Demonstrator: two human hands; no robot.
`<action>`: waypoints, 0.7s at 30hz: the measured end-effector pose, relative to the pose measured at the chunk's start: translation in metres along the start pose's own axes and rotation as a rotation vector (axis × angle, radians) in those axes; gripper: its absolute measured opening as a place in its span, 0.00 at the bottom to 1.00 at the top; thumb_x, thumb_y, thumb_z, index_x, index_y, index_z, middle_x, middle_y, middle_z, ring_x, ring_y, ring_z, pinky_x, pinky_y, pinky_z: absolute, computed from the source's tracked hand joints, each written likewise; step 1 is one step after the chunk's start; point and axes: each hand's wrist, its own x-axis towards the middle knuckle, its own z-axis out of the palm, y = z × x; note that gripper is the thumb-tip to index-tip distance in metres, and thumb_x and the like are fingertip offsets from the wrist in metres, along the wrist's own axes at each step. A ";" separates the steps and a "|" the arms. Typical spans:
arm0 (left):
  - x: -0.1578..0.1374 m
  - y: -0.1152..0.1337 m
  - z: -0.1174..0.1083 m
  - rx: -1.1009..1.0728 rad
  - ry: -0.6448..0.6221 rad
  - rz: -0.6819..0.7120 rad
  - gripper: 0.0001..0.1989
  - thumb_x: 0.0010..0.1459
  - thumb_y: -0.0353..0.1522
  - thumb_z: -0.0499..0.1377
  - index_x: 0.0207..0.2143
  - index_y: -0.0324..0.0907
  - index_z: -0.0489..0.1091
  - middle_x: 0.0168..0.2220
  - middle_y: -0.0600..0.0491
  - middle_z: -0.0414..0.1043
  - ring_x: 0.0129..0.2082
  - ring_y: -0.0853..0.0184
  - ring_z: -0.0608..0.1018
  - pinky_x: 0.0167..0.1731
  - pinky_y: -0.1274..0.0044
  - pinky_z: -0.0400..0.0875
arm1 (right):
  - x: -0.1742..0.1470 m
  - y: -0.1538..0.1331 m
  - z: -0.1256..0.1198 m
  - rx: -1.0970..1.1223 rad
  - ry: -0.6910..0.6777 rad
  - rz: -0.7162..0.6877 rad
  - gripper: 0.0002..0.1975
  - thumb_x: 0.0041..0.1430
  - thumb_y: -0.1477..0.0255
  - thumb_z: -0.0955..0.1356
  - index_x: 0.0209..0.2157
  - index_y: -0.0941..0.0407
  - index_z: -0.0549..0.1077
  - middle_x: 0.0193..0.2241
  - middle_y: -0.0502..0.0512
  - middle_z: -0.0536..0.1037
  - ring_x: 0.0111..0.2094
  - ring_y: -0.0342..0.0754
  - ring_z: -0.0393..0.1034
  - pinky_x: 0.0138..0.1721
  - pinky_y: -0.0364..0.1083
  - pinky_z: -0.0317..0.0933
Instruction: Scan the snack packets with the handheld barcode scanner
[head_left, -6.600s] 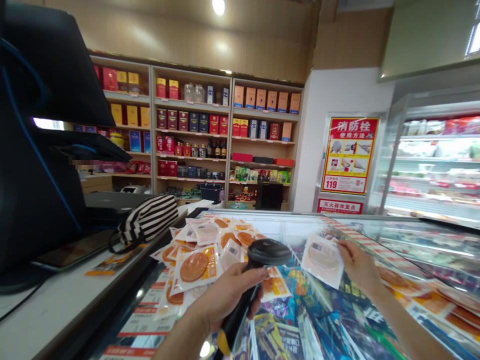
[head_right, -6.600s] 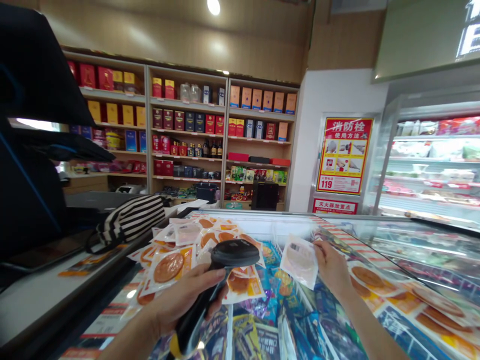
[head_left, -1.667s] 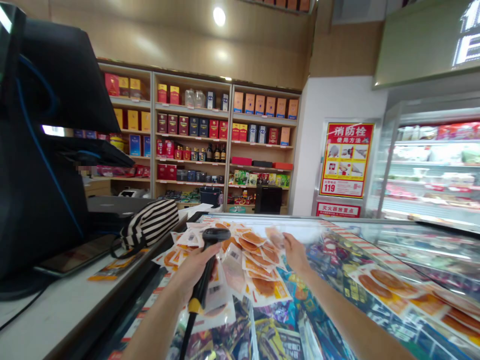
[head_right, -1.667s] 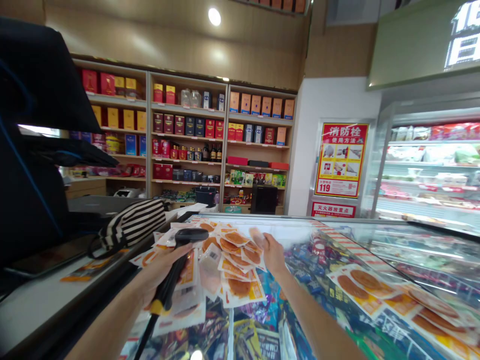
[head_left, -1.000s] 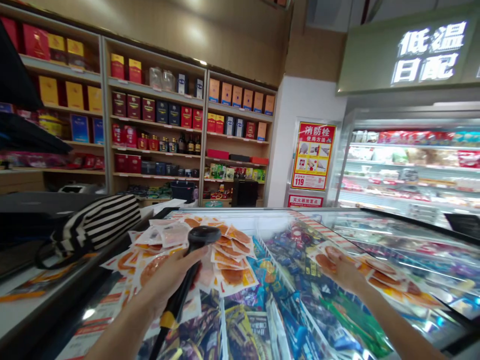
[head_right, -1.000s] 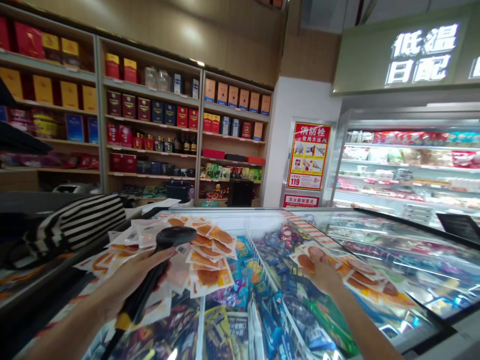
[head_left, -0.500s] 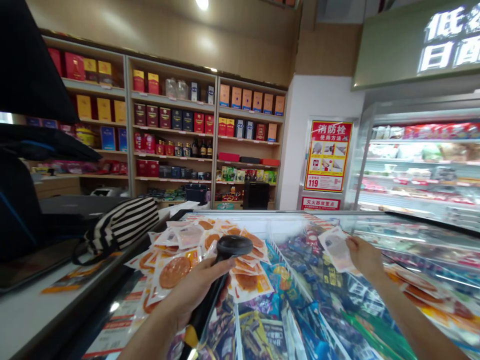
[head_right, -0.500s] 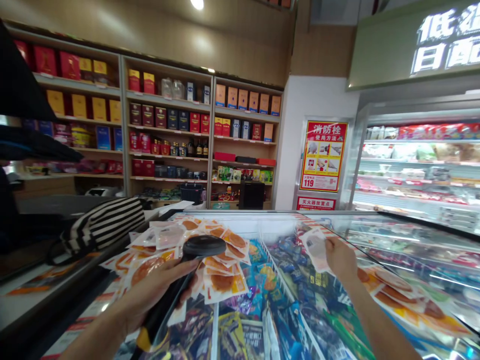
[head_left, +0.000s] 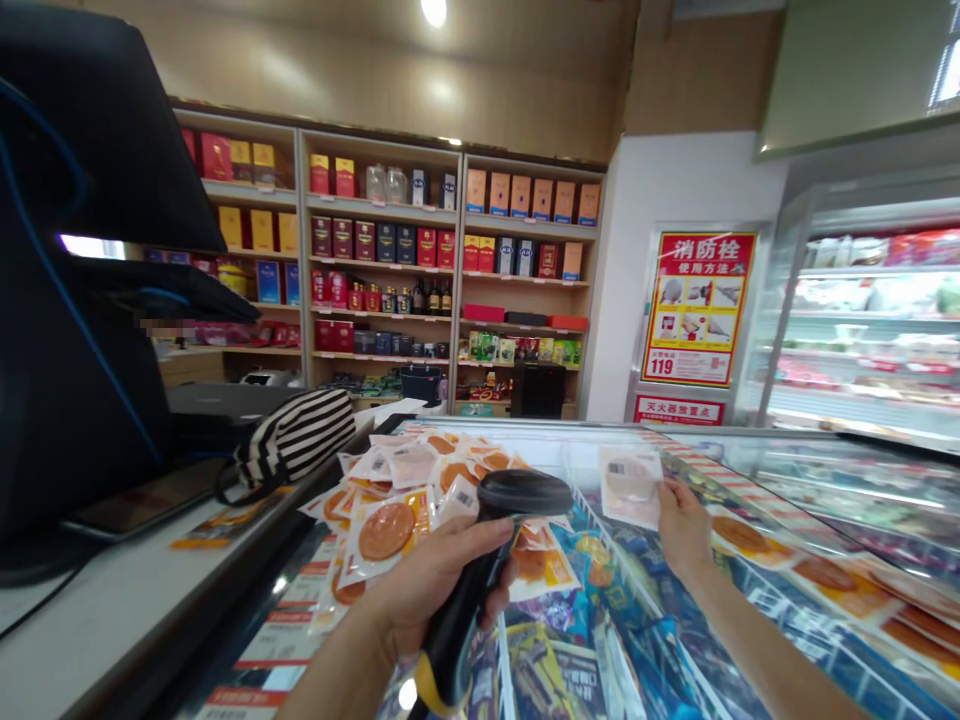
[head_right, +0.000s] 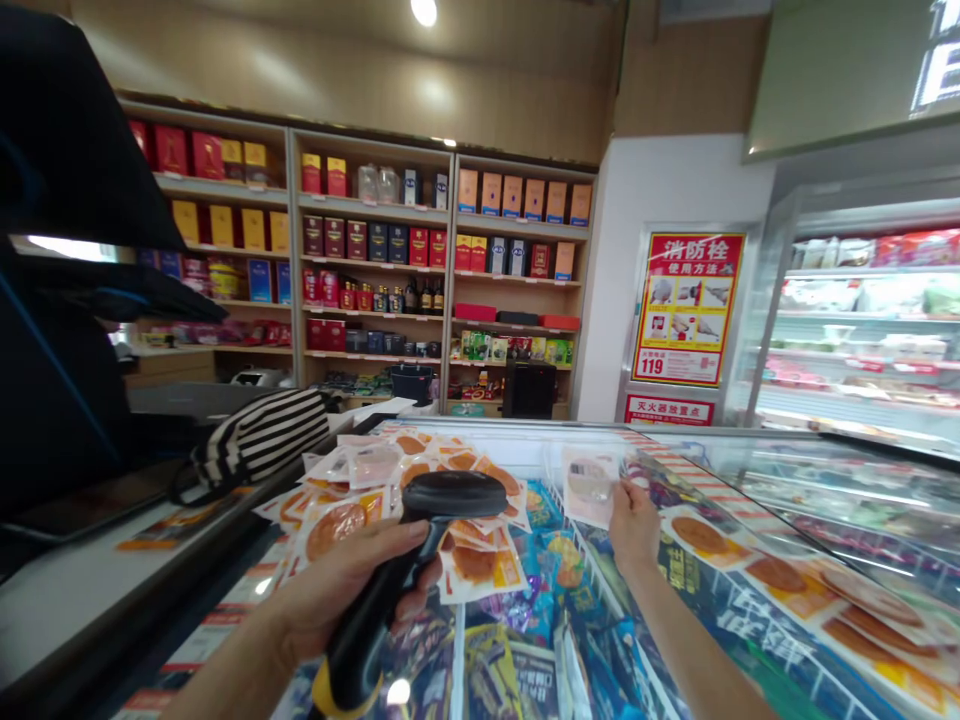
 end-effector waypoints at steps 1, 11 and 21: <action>-0.001 0.000 0.001 0.004 -0.003 0.003 0.12 0.46 0.40 0.53 0.24 0.39 0.58 0.20 0.56 0.61 0.14 0.77 0.63 0.15 0.81 0.56 | -0.001 0.000 -0.001 -0.006 0.007 0.007 0.20 0.43 0.61 0.60 0.31 0.61 0.70 0.25 0.56 0.72 0.28 0.47 0.62 0.29 0.44 0.56; 0.000 -0.001 0.002 -0.003 -0.006 -0.014 0.12 0.46 0.39 0.54 0.26 0.39 0.58 0.20 0.57 0.62 0.15 0.77 0.64 0.16 0.82 0.56 | -0.007 -0.009 -0.001 -0.044 0.013 -0.037 0.20 0.44 0.62 0.59 0.31 0.62 0.70 0.26 0.57 0.72 0.28 0.47 0.62 0.29 0.44 0.56; 0.010 0.007 -0.020 0.131 0.333 0.078 0.14 0.43 0.42 0.54 0.22 0.39 0.59 0.15 0.59 0.61 0.12 0.77 0.62 0.13 0.83 0.55 | -0.007 -0.012 -0.009 -0.329 0.029 -0.130 0.21 0.46 0.62 0.56 0.33 0.62 0.70 0.26 0.60 0.73 0.28 0.51 0.64 0.28 0.45 0.55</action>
